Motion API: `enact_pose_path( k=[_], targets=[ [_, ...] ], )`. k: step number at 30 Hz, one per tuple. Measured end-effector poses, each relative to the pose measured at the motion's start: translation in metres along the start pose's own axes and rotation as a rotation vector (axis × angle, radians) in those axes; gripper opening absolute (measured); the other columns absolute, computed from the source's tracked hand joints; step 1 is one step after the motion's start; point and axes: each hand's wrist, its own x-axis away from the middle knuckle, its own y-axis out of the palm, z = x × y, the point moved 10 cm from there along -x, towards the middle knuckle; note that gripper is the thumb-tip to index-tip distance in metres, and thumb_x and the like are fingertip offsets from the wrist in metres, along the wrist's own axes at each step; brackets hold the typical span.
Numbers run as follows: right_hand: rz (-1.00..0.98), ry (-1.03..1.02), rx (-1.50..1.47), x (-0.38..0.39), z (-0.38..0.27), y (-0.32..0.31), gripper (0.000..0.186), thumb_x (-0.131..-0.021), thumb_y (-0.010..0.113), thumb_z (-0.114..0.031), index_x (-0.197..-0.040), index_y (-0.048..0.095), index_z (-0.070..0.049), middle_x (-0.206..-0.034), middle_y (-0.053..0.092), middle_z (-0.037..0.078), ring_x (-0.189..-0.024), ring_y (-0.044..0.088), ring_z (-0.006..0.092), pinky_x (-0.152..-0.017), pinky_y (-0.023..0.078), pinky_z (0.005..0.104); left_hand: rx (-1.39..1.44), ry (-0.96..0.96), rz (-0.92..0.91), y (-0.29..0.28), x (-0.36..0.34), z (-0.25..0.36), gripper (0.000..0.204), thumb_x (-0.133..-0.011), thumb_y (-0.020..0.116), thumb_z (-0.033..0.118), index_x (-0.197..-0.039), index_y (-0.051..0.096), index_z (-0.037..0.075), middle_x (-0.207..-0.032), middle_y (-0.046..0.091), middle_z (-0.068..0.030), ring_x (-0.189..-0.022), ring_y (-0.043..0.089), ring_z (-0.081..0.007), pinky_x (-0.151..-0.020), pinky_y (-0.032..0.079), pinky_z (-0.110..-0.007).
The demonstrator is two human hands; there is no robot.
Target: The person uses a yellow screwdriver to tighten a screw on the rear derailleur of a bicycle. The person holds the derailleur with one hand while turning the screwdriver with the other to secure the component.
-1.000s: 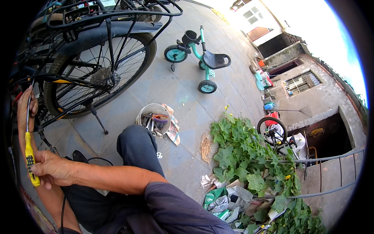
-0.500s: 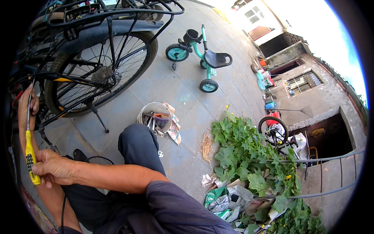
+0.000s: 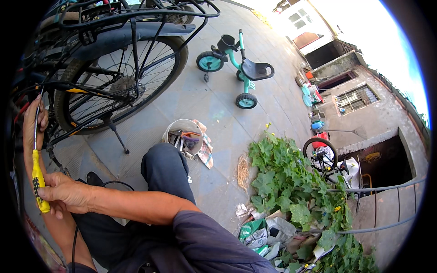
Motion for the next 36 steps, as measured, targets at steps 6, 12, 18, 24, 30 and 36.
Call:
enact_pose_path(
  k=[6,12,18,24,30,36],
  targets=[
    [0.023,-0.010,-0.004,-0.0011,-0.0009,-0.0028,0.026,-0.084,0.065,-0.020,-0.092,0.050,0.000,-0.075,0.061,0.012,-0.045,0.057,0.0129,-0.040,0.048,0.0196,0.010,0.032,-0.002,0.0007,0.0003,0.0015,0.030,-0.089,0.057,0.035,-0.075,0.047,0.010,-0.049,0.036,0.0061,-0.041,0.038,-0.0018,-0.036,0.024,-0.015],
    [0.045,-0.034,-0.013,-0.0003,-0.0004,-0.0037,0.027,-0.084,0.065,-0.020,-0.093,0.049,-0.001,-0.075,0.061,0.011,-0.044,0.057,0.0123,-0.038,0.048,0.0201,0.025,0.009,-0.011,0.0035,0.0017,0.0016,0.031,-0.089,0.056,0.037,-0.075,0.047,0.010,-0.049,0.036,0.0063,-0.041,0.038,-0.0018,-0.037,0.024,-0.015],
    [0.004,-0.002,-0.083,-0.0009,0.0010,-0.0008,0.027,-0.086,0.063,-0.021,-0.096,0.049,0.000,-0.078,0.062,0.013,-0.046,0.058,0.0137,-0.038,0.048,0.0206,0.041,-0.005,-0.008,0.0023,0.0007,0.0003,0.032,-0.089,0.056,0.037,-0.075,0.047,0.010,-0.049,0.035,0.0062,-0.041,0.038,-0.0020,-0.037,0.024,-0.015],
    [-0.013,0.009,-0.078,-0.0008,-0.0005,-0.0005,0.029,-0.086,0.062,-0.022,-0.099,0.049,0.000,-0.081,0.063,0.014,-0.051,0.061,0.0143,-0.040,0.050,0.0208,0.047,-0.010,-0.026,0.0035,0.0002,0.0005,0.032,-0.089,0.056,0.037,-0.075,0.047,0.010,-0.049,0.036,0.0062,-0.041,0.039,-0.0016,-0.037,0.025,-0.015],
    [0.007,-0.018,-0.057,-0.0014,-0.0012,-0.0059,0.029,-0.085,0.064,-0.021,-0.098,0.049,0.000,-0.079,0.064,0.015,-0.049,0.060,0.0133,-0.039,0.049,0.0201,0.062,-0.016,-0.019,0.0075,0.0015,-0.0005,0.028,-0.092,0.053,0.032,-0.076,0.046,0.010,-0.049,0.034,0.0066,-0.041,0.036,-0.0009,-0.037,0.025,-0.014],
    [0.028,-0.028,-0.032,-0.0014,-0.0011,-0.0045,0.031,-0.084,0.066,-0.023,-0.097,0.049,-0.001,-0.079,0.062,0.012,-0.045,0.058,0.0131,-0.037,0.047,0.0196,0.096,-0.027,-0.016,0.0094,0.0051,0.0035,0.029,-0.092,0.053,0.032,-0.075,0.046,0.010,-0.048,0.034,0.0068,-0.040,0.037,-0.0010,-0.036,0.026,-0.013]
  ],
)
